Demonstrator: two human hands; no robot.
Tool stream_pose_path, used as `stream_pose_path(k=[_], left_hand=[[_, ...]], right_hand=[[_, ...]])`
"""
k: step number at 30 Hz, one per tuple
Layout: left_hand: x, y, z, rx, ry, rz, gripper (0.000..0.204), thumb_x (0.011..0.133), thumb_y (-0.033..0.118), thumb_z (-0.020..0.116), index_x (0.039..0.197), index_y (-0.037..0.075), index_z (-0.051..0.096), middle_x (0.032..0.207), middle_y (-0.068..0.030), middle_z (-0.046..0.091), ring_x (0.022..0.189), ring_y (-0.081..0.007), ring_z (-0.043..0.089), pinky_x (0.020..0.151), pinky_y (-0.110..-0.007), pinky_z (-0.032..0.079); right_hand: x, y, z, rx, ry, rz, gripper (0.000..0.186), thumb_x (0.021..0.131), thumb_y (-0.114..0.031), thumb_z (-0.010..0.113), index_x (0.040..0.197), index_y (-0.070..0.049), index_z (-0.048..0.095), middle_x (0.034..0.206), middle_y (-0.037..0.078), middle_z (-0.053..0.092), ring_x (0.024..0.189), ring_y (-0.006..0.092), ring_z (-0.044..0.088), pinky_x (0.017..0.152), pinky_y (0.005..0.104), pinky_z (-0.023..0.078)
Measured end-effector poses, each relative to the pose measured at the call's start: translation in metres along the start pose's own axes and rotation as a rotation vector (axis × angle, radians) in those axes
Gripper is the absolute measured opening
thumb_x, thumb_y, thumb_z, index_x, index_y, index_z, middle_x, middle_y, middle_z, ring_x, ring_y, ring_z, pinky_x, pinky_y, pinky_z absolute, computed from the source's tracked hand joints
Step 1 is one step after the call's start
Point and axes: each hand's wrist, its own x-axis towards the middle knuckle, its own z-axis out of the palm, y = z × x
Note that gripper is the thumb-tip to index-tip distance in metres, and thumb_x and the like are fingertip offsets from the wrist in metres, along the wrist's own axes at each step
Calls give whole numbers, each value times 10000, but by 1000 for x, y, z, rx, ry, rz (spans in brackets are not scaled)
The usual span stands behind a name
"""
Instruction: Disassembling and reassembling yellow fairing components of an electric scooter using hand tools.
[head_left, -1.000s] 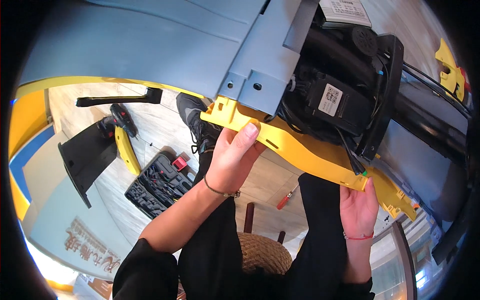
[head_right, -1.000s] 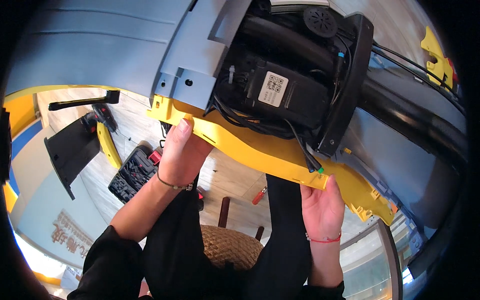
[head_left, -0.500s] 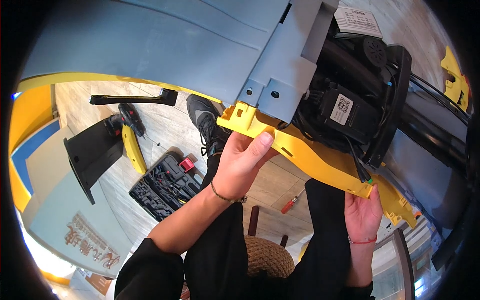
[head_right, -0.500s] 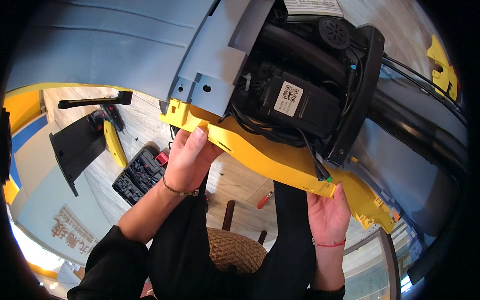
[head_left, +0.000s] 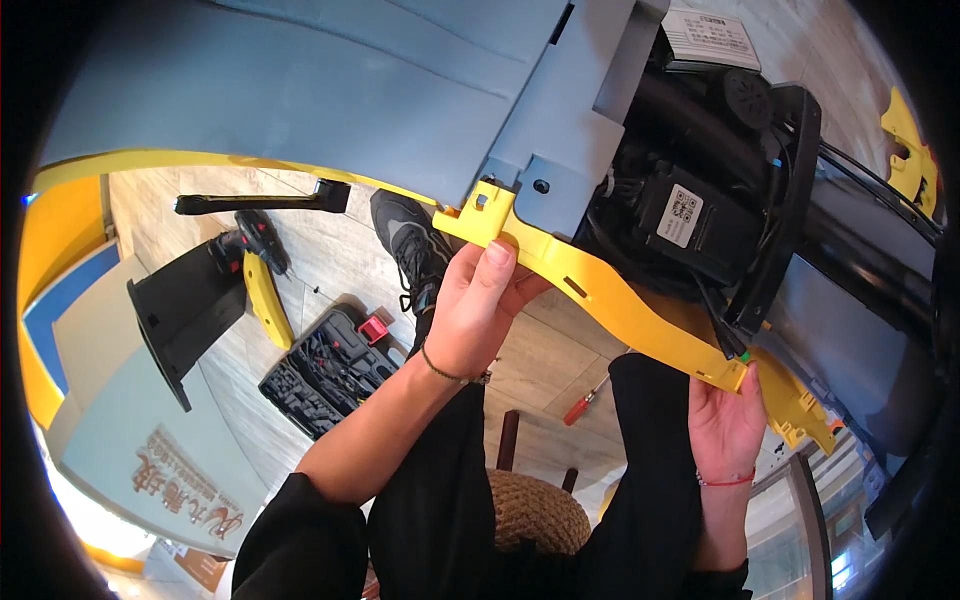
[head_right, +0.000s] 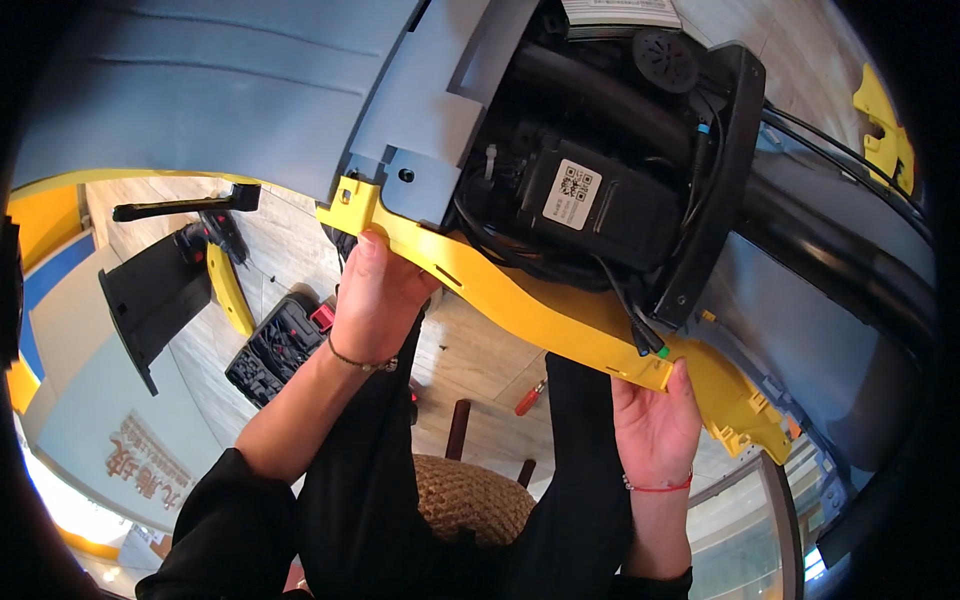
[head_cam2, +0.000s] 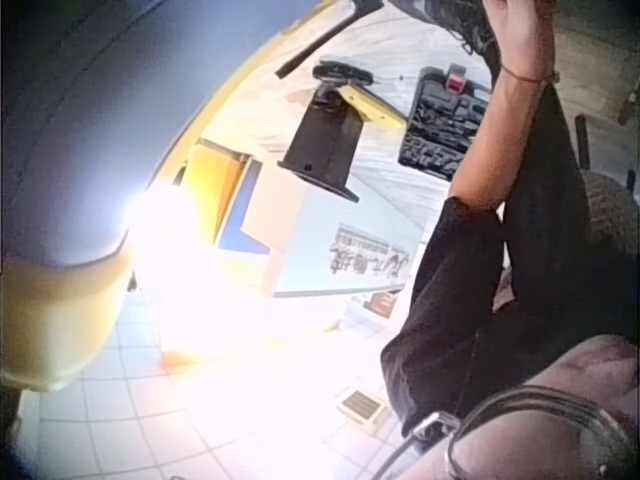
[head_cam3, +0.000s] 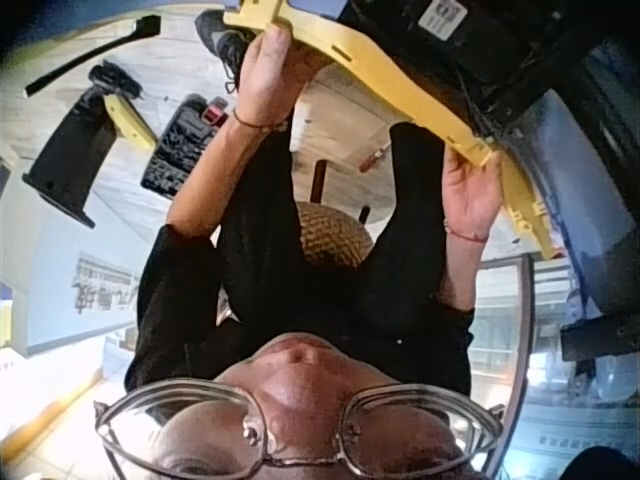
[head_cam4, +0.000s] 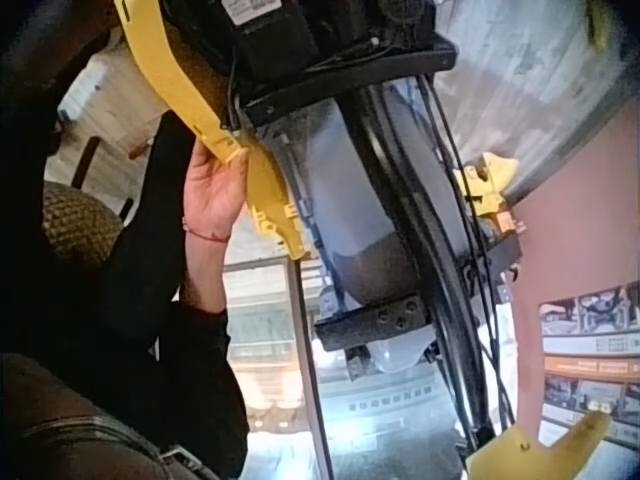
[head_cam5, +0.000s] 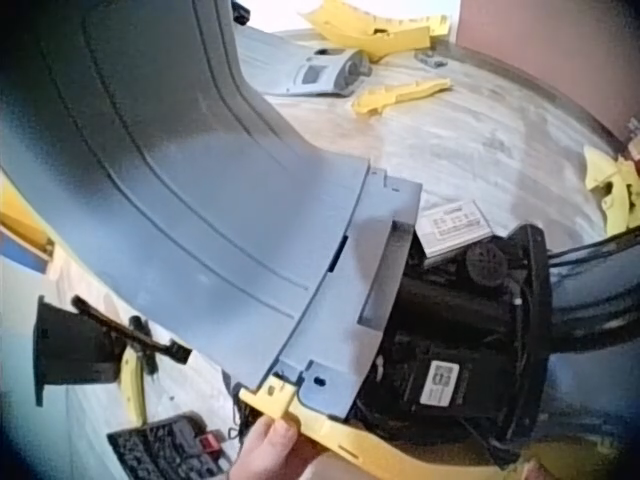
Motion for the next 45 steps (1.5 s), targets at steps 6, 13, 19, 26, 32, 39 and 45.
stream_pose_path(k=[6, 13, 19, 26, 32, 39, 45], left_hand=[[8, -8, 7, -55, 27, 52, 589, 946, 465, 564, 1289, 0, 449, 1240, -93, 558, 1184, -224, 537, 1054, -442, 395], [5, -17, 20, -122, 84, 83, 552, 959, 570, 437, 1316, 149, 448, 1223, -13, 548, 1179, -200, 495, 1040, -404, 367], [17, -14, 9, -116, 289, 82, 581, 970, 606, 371, 1207, 107, 549, 1130, -34, 632, 1073, -198, 582, 979, -381, 415], [18, -17, 12, -63, 213, 76, 575, 956, 622, 398, 1163, 117, 579, 1113, -26, 632, 1090, -195, 569, 983, -371, 398], [17, -18, -2, -88, 239, 22, 506, 969, 587, 408, 1199, 154, 536, 1123, -6, 603, 1091, -172, 553, 970, -356, 401], [2, -24, -9, -66, 55, -58, 546, 955, 606, 418, 1244, 160, 542, 1212, -13, 596, 1142, -198, 549, 1008, -401, 385], [0, -33, -7, -52, 83, -47, 568, 950, 607, 426, 1282, 156, 521, 1243, -22, 593, 1169, -212, 541, 1014, -424, 390]], right_hand=[[-1, 2, 3, 21, -20, -1, 341, 974, -217, 566, 1260, -34, 531, 1256, 139, 595, 1177, 281, 580, 1006, 436, 496], [3, 6, 3, -6, -165, -49, 363, 986, -245, 533, 1274, -25, 522, 1262, 155, 586, 1232, 305, 533, 1068, 485, 428], [15, 8, -8, -52, -246, -68, 281, 959, -83, 554, 1234, -36, 586, 1239, 126, 612, 1170, 258, 574, 1065, 458, 415], [28, 6, -12, -176, -355, -163, 299, 959, -141, 575, 1242, -44, 580, 1214, 131, 627, 1134, 276, 603, 1007, 439, 478], [20, 4, -24, -174, -249, -60, 335, 970, -153, 536, 1282, -30, 529, 1300, 128, 573, 1214, 285, 539, 1048, 450, 413], [-12, -14, -22, -294, -5, -426, 357, 919, 5, 521, 1270, -60, 532, 1225, 66, 594, 1190, 221, 534, 1048, 409, 391], [0, -13, -18, -496, 137, -637, 261, 841, -15, 675, 1098, -4, 631, 1031, 59, 667, 916, 151, 633, 820, 299, 504]])
